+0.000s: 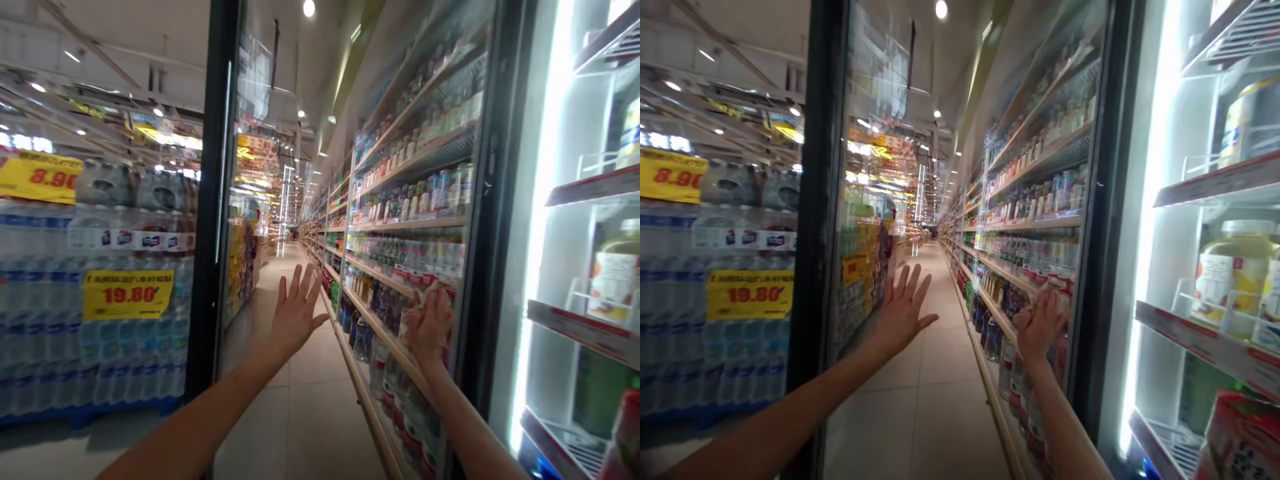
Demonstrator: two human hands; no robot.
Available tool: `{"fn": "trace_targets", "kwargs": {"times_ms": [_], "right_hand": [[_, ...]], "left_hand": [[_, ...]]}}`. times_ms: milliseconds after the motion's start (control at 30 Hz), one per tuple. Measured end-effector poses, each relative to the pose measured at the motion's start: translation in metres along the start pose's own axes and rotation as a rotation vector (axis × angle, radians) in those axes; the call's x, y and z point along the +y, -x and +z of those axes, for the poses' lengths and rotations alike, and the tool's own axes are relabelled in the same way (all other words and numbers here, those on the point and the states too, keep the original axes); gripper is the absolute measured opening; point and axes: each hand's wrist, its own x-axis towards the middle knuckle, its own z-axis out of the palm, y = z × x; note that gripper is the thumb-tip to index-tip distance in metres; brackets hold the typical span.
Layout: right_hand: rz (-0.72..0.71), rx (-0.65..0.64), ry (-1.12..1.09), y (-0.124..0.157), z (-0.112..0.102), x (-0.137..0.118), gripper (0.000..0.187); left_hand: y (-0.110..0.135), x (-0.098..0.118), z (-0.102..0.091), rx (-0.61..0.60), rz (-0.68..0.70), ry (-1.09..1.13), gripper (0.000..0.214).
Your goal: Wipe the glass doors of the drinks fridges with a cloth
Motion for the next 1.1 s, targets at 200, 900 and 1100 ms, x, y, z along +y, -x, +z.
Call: {"fn": "trace_targets", "kwargs": {"times_ms": [200, 900, 1100], "right_hand": [[-0.285, -0.101, -0.151, 0.029, 0.003, -0.089, 0.061], [-0.527, -0.247, -0.202, 0.095, -0.008, -0.088, 0.056], [-0.146, -0.098, 0.001, 0.078, -0.016, 0.005, 0.062]], "left_hand": [[0.008, 0.004, 0.007, 0.027, -0.013, -0.001, 0.073], [0.044, 0.010, 0.014, -0.043, -0.034, 0.045, 0.073], [0.046, 0.012, 0.014, -0.045, -0.026, 0.035, 0.077]]}}
